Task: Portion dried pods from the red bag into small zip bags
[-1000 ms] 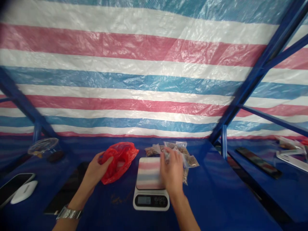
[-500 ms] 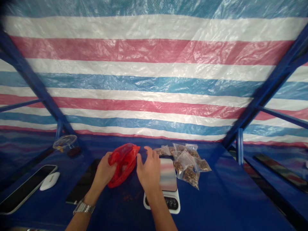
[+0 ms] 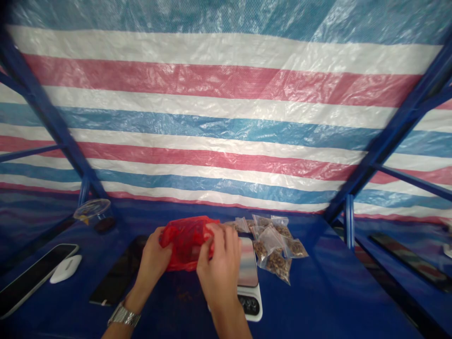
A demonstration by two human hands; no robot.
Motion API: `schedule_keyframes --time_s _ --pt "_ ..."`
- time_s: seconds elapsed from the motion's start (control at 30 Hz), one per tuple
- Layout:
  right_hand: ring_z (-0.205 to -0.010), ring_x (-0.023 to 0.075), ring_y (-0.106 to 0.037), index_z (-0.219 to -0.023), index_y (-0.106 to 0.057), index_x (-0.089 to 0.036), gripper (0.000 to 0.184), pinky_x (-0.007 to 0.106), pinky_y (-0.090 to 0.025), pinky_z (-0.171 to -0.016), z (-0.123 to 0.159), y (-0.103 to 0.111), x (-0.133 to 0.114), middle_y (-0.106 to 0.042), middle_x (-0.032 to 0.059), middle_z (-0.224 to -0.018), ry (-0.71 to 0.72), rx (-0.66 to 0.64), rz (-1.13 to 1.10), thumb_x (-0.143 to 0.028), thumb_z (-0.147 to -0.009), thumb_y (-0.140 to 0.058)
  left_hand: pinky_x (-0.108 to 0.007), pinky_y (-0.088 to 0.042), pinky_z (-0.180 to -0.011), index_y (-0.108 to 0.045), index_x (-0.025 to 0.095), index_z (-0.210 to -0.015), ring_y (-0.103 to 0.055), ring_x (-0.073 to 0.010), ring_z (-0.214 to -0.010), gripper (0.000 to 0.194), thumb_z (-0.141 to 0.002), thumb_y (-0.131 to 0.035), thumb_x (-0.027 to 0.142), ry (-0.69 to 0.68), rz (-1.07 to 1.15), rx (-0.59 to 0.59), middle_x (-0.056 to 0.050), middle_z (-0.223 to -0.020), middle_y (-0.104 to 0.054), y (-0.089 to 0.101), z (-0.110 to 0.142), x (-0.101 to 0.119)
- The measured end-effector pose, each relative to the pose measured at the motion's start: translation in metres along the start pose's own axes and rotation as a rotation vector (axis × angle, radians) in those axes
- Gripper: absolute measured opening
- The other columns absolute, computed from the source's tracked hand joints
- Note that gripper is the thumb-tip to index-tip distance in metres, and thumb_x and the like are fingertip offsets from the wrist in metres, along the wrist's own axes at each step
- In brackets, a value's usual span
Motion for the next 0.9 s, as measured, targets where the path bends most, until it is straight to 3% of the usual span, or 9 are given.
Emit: schedule_keyframes --time_s 0.1,0.17,0.27,0.37,0.53,0.67,0.8,0.9 --pt "-0.106 0.0269 -0.060 -0.116 -0.068 -0.026 0.038 0.041 -0.042 -0.095 0.002 -0.017 -0.008 -0.071 0.0078 -0.111 0.151 -0.362 0.053 -0.005 -0.092 -0.047 -0.037 -0.053 -0.091 -0.064 0.019 -0.110 -0.068 -0.0246 -0.095 0.030 -0.081 -0.056 0.015 -0.020 0.013 -0.035 -0.008 -0.101 -0.069 -0.005 0.004 0.008" --pt "-0.110 0.0294 -0.060 -0.109 -0.072 -0.022 0.033 0.043 -0.040 -0.098 0.003 -0.027 -0.002 -0.073 0.0094 -0.107 0.120 -0.559 0.172 -0.005 -0.091 -0.050 -0.039 -0.053 -0.093 -0.064 0.019 -0.112 -0.068 -0.0258 -0.099 0.031 -0.082 -0.059 0.018 -0.041 0.002 -0.068 -0.009 -0.103 -0.070 -0.006 0.005 0.010" --pt "-0.118 0.0320 -0.057 -0.107 -0.073 -0.019 0.023 0.046 -0.036 -0.104 0.005 -0.032 0.011 -0.075 0.0111 -0.109 0.064 -0.704 0.282 -0.013 -0.092 -0.056 -0.040 -0.054 -0.095 -0.062 0.018 -0.118 -0.068 -0.0261 -0.101 0.037 -0.081 -0.061 0.018 -0.049 -0.005 -0.076 -0.010 -0.107 -0.069 -0.005 0.004 0.008" --pt "-0.117 0.0297 -0.057 -0.105 -0.072 -0.019 0.019 0.045 -0.036 -0.103 0.007 -0.032 0.014 -0.075 0.0095 -0.108 0.062 -0.765 0.281 -0.014 -0.092 -0.059 -0.040 -0.055 -0.094 -0.059 0.017 -0.121 -0.069 -0.0253 -0.100 0.042 -0.079 -0.059 0.013 -0.043 -0.004 -0.054 -0.010 -0.109 -0.068 -0.002 0.004 0.006" --pt "-0.116 0.0285 -0.058 -0.109 -0.071 -0.020 0.021 0.045 -0.035 -0.104 0.005 -0.034 0.013 -0.076 0.0086 -0.106 0.079 -0.701 0.251 -0.011 -0.095 -0.057 -0.039 -0.056 -0.093 -0.057 0.018 -0.127 -0.069 -0.0241 -0.098 0.049 -0.079 -0.056 0.011 -0.054 -0.022 -0.089 -0.011 -0.112 -0.065 0.001 0.009 0.011" --pt "-0.123 0.0249 -0.055 -0.119 -0.069 -0.025 0.031 0.044 -0.032 -0.112 0.002 -0.032 0.009 -0.073 0.0036 -0.123 0.180 -0.536 0.159 -0.008 -0.099 -0.052 -0.043 -0.057 -0.087 -0.055 0.020 -0.133 -0.068 -0.0262 -0.091 0.050 -0.084 -0.058 0.029 -0.019 -0.045 -0.108 -0.011 -0.111 -0.061 0.004 0.009 0.009" --pt "-0.131 0.0235 -0.051 -0.126 -0.067 -0.025 0.032 0.041 -0.032 -0.118 0.006 -0.030 0.000 -0.069 0.0021 -0.132 0.273 -0.402 0.085 -0.011 -0.102 -0.052 -0.051 -0.055 -0.094 -0.058 0.017 -0.135 -0.064 -0.0312 -0.097 0.069 -0.072 -0.067 0.046 -0.008 -0.038 0.018 -0.009 -0.101 -0.058 0.008 0.001 0.006" --pt "-0.126 0.0219 -0.057 -0.132 -0.066 -0.024 0.033 0.037 -0.043 -0.113 0.004 -0.022 -0.001 -0.069 0.0054 -0.129 0.204 -0.304 -0.005 -0.015 -0.103 -0.052 -0.054 -0.054 -0.098 -0.059 0.018 -0.138 -0.061 -0.0306 -0.096 0.081 -0.067 -0.070 0.055 0.009 0.006 0.102 -0.009 -0.103 -0.056 0.012 -0.001 0.014"
Point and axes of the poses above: each hand's wrist, its own z-axis away from the middle knuckle, its own y-axis out of the back of the hand, x = y × z, the point moved 2 cm from there along -z, towards the middle knuckle
